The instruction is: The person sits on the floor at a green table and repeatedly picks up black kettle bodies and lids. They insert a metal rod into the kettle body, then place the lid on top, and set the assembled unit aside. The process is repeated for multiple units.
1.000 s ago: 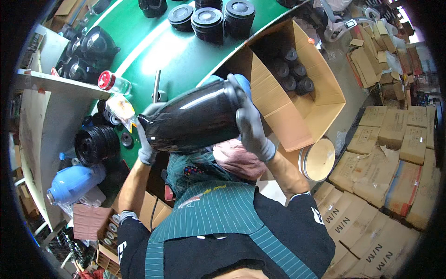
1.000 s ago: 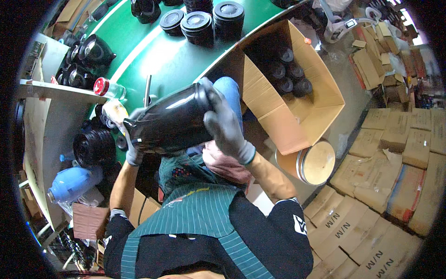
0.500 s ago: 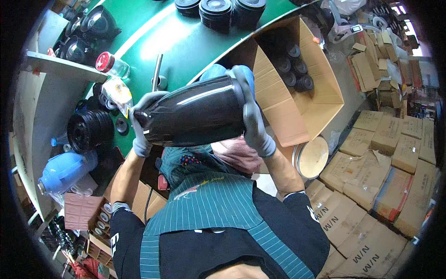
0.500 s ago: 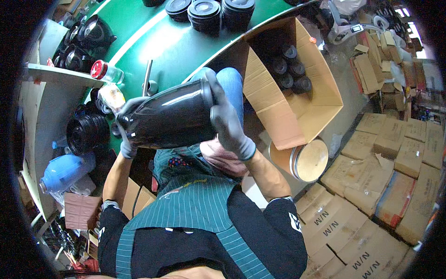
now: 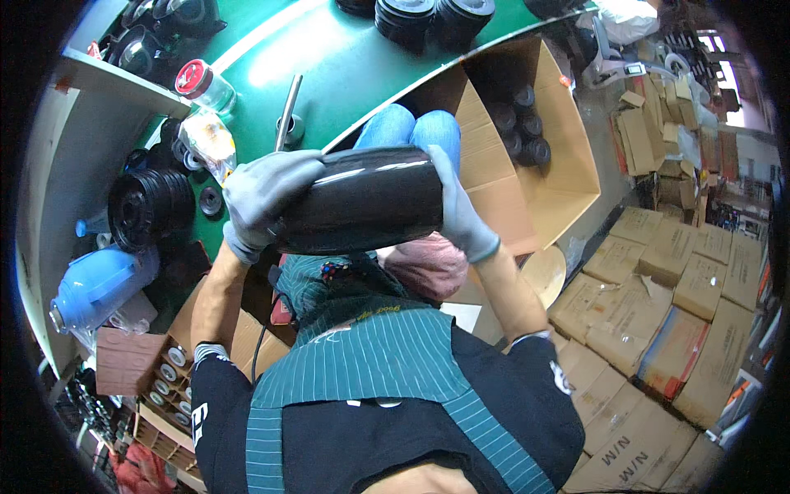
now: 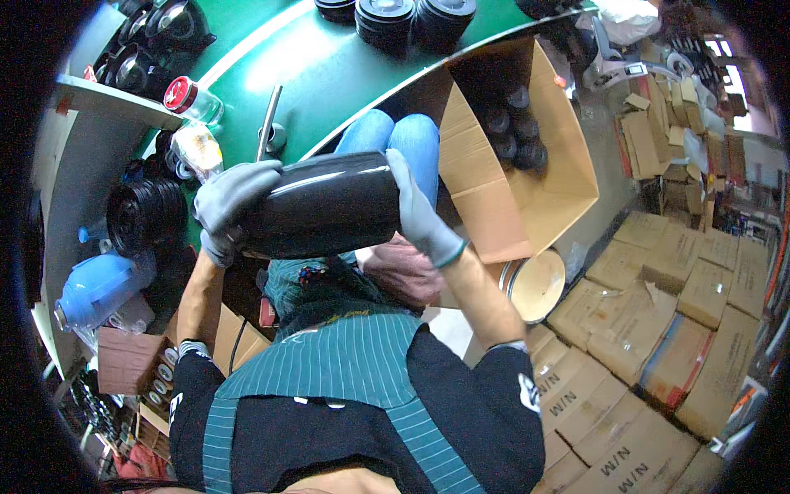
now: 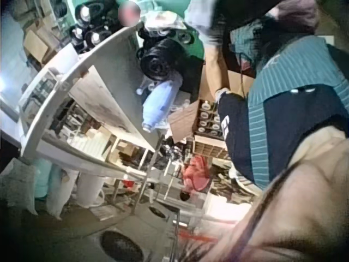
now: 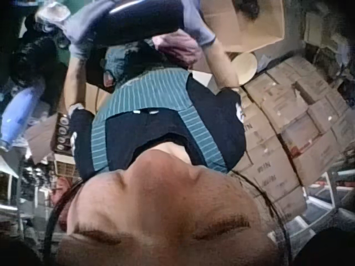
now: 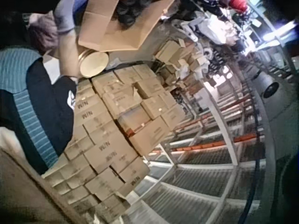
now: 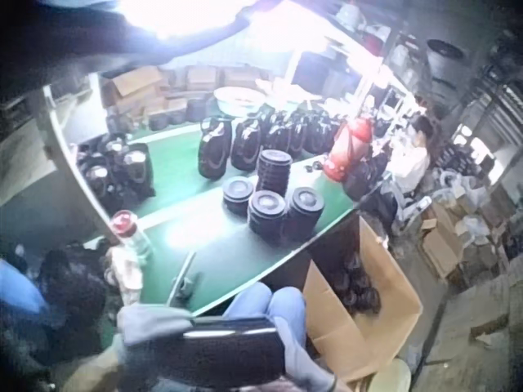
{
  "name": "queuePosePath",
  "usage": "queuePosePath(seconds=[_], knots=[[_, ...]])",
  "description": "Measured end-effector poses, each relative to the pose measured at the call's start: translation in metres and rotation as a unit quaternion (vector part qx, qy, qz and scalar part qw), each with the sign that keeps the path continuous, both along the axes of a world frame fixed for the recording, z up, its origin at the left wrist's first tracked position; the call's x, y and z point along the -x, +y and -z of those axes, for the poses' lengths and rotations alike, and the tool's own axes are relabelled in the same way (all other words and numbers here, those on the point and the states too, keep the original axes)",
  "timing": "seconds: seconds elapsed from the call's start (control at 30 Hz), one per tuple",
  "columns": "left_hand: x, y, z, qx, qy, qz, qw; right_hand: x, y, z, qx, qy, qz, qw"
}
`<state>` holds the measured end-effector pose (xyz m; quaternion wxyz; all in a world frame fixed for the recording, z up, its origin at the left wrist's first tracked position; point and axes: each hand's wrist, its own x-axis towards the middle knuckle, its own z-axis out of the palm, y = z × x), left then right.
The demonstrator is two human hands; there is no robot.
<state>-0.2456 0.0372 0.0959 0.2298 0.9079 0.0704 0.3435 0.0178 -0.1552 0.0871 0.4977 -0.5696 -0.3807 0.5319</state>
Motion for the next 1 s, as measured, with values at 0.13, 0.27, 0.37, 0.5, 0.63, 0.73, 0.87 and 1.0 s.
queuePosePath(seconds=[0.13,0.27,0.37,0.5,0.63,0.73,0.87,1.0], knots=[[0.006,-0.009,0.042,0.469,-0.041,0.028,0.882,-0.010,-0.023,0.002,0.038,0.064,-0.006,0.997],[0.006,-0.027,0.079,0.642,0.027,-0.045,0.765,0.012,-0.011,-0.002,-0.223,-0.180,0.033,0.958],[-0.021,-0.012,0.007,0.344,-0.028,0.002,0.939,0.013,-0.023,0.010,-0.137,-0.040,0.111,0.984],[-0.009,-0.011,0.026,0.377,-0.047,-0.024,0.925,0.009,-0.023,-0.018,-0.068,-0.068,0.081,0.992],[0.001,-0.017,0.091,0.577,-0.041,-0.013,0.816,0.000,-0.028,-0.018,-0.255,-0.291,0.035,0.921],[0.001,-0.023,0.102,0.726,-0.084,0.063,0.680,-0.005,-0.027,-0.019,-0.354,-0.274,0.030,0.894],[-0.013,-0.026,0.046,0.673,-0.037,0.011,0.738,0.006,-0.049,0.004,-0.279,-0.117,0.120,0.946],[-0.043,-0.058,0.017,0.621,-0.087,0.033,0.779,-0.036,-0.096,0.104,-0.264,-0.199,0.132,0.935]])
